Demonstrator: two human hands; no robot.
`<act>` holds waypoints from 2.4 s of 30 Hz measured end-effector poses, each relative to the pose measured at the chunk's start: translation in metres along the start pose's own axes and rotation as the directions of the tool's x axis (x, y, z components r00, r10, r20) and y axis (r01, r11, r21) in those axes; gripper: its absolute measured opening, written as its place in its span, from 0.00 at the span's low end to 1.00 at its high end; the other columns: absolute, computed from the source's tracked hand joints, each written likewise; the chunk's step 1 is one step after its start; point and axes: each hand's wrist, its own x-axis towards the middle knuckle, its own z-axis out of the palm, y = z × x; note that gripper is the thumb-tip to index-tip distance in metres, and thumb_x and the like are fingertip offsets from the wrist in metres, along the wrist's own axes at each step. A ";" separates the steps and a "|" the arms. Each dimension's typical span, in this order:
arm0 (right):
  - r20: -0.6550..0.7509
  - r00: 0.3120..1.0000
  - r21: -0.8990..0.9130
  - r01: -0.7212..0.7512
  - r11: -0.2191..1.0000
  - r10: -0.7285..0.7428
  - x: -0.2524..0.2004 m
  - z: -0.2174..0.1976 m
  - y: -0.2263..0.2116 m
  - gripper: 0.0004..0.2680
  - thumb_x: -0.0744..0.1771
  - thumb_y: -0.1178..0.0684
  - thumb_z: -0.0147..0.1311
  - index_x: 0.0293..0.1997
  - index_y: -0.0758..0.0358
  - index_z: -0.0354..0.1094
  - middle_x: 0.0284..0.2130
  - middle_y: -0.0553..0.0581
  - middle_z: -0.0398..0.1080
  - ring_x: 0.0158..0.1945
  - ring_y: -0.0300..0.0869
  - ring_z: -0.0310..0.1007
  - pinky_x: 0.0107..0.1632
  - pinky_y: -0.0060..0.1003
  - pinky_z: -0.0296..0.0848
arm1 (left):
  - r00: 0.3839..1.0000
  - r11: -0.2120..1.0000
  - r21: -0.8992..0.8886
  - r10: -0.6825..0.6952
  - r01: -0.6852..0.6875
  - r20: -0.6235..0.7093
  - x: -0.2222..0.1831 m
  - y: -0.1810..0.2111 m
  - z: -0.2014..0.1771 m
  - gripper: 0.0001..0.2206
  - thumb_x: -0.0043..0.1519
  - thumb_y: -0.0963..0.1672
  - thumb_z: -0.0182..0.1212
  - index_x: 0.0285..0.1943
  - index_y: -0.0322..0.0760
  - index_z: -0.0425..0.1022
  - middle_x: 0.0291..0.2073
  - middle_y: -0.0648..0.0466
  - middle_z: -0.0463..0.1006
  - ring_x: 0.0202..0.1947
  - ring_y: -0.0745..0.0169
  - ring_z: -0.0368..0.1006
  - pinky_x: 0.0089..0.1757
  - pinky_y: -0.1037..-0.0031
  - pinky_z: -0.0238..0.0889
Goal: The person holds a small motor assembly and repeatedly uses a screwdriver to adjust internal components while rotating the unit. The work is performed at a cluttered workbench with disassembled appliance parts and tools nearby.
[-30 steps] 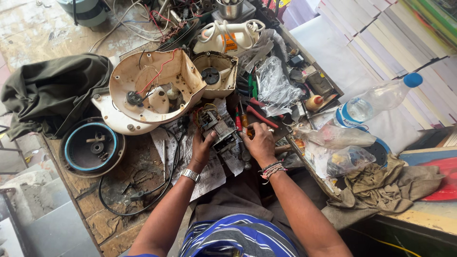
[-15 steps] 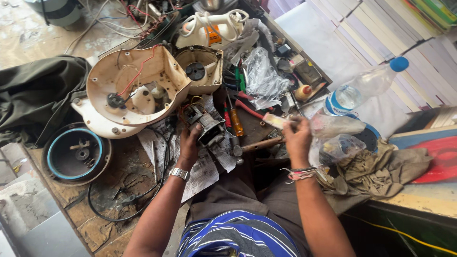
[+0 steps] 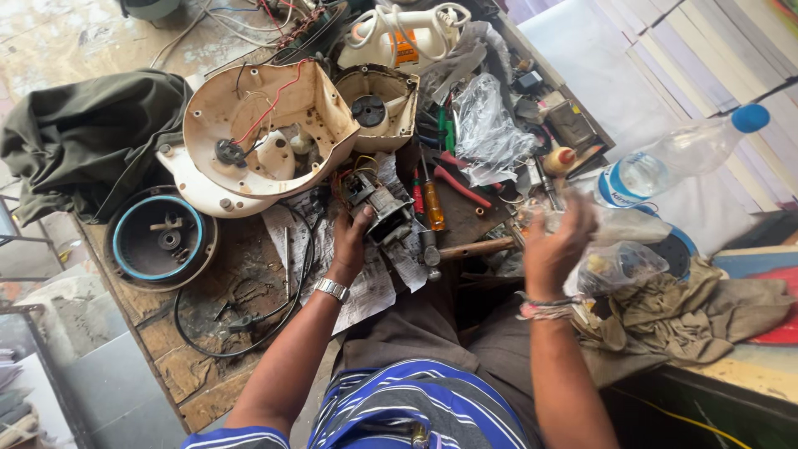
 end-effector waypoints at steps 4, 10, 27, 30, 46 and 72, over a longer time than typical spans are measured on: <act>0.414 0.879 0.358 -0.397 0.845 0.238 -0.024 0.019 -0.062 0.13 0.67 0.52 0.61 0.54 0.66 0.70 0.42 0.61 0.75 0.47 0.49 0.75 0.52 0.46 0.74 | 0.999 0.999 0.041 -0.008 0.009 -0.035 -0.003 0.005 0.002 0.44 0.52 0.60 0.66 0.68 0.24 0.61 0.58 0.41 0.74 0.59 0.50 0.71 0.59 0.63 0.62; 0.660 0.743 0.339 -0.424 0.840 0.109 -0.048 0.046 -0.123 0.25 0.63 0.38 0.66 0.60 0.66 0.66 0.47 0.69 0.73 0.51 0.57 0.75 0.54 0.49 0.74 | 0.999 1.000 -0.027 0.013 -0.014 -0.046 -0.010 0.012 0.009 0.39 0.54 0.57 0.66 0.67 0.29 0.64 0.54 0.44 0.75 0.54 0.54 0.72 0.55 0.66 0.64; 0.819 0.513 0.505 -0.857 0.099 0.257 -0.066 0.078 -0.155 0.37 0.60 0.53 0.68 0.72 0.65 0.40 0.57 0.66 0.65 0.56 0.46 0.70 0.53 0.39 0.75 | 0.992 0.996 -0.083 0.030 -0.041 -0.124 -0.012 0.009 0.017 0.30 0.59 0.55 0.64 0.62 0.31 0.68 0.51 0.49 0.76 0.51 0.60 0.72 0.53 0.70 0.64; 0.754 0.589 0.537 -0.808 0.243 0.290 -0.071 0.078 -0.156 0.38 0.60 0.53 0.68 0.73 0.65 0.38 0.56 0.67 0.66 0.56 0.46 0.71 0.55 0.38 0.74 | 0.993 0.991 -0.129 0.012 -0.027 -0.117 -0.012 0.007 0.017 0.30 0.58 0.55 0.65 0.62 0.31 0.67 0.51 0.49 0.76 0.50 0.61 0.72 0.52 0.70 0.65; 0.732 0.645 0.495 -0.725 0.479 0.220 -0.066 0.075 -0.150 0.37 0.61 0.47 0.68 0.71 0.69 0.39 0.51 0.66 0.72 0.53 0.46 0.76 0.54 0.37 0.75 | 0.994 0.992 -0.124 -0.006 -0.008 -0.110 -0.011 0.011 0.017 0.33 0.57 0.55 0.65 0.63 0.29 0.66 0.53 0.47 0.76 0.52 0.59 0.72 0.53 0.70 0.65; 0.819 0.489 0.306 -0.815 0.492 0.300 -0.204 0.005 0.018 0.13 0.64 0.56 0.61 0.52 0.68 0.74 0.30 0.55 0.79 0.22 0.31 0.66 0.25 0.27 0.65 | 0.999 0.985 -0.172 0.034 -0.032 0.009 -0.009 0.009 0.004 0.39 0.56 0.52 0.67 0.73 0.27 0.58 0.62 0.46 0.70 0.59 0.56 0.66 0.58 0.68 0.60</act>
